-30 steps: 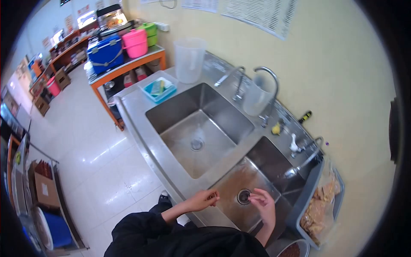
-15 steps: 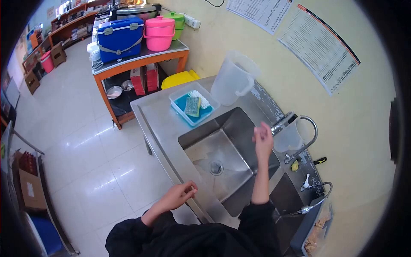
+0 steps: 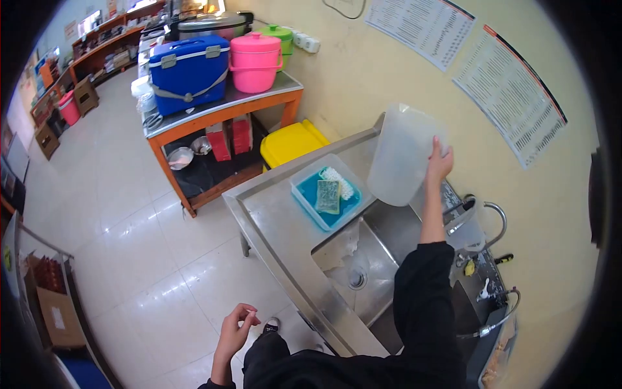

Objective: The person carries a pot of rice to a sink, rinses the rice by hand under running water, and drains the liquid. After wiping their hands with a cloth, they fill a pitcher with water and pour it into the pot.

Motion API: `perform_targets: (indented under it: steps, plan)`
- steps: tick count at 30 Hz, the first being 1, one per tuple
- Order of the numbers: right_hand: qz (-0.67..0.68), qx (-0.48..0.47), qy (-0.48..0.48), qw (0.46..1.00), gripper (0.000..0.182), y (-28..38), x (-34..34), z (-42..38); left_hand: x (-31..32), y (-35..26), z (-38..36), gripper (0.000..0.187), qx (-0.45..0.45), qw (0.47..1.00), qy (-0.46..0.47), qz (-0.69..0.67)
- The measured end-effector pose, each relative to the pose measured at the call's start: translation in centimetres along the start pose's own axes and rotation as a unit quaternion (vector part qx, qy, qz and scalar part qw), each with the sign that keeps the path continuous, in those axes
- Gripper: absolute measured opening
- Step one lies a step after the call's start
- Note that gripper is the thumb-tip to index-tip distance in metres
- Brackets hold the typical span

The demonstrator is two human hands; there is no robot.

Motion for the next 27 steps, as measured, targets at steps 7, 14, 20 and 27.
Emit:
perform_targets:
  steps: [7,14,20,27]
  plan:
    - [0.235,-0.031,0.012,0.971,0.021,18.7,-18.4,3.8,2.1,-4.0,4.1,0.012,0.114,0.993,0.018,-0.030]
    - [0.413,0.039,0.062,0.908,0.018,23.1,-32.0,3.6,10.7,-9.8,4.6,0.012,0.201,0.963,0.161,-0.076]
    - [0.410,-0.014,0.039,0.911,0.022,25.1,-38.1,0.5,13.5,-11.5,3.3,0.012,0.207,0.944,0.255,-0.046]
    - [0.436,-0.014,0.036,0.899,0.022,24.3,-42.8,1.1,14.5,-11.7,2.3,0.012,0.206,0.946,0.248,-0.040]
Point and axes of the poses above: each hand's wrist, its own z-axis towards the middle knuckle, its own x-axis out of the palm, y = z × x, the point moved 5 cm from there along z, towards the middle knuckle, and after that the axes turned 7 degrees about x, right-handed, at the moved point
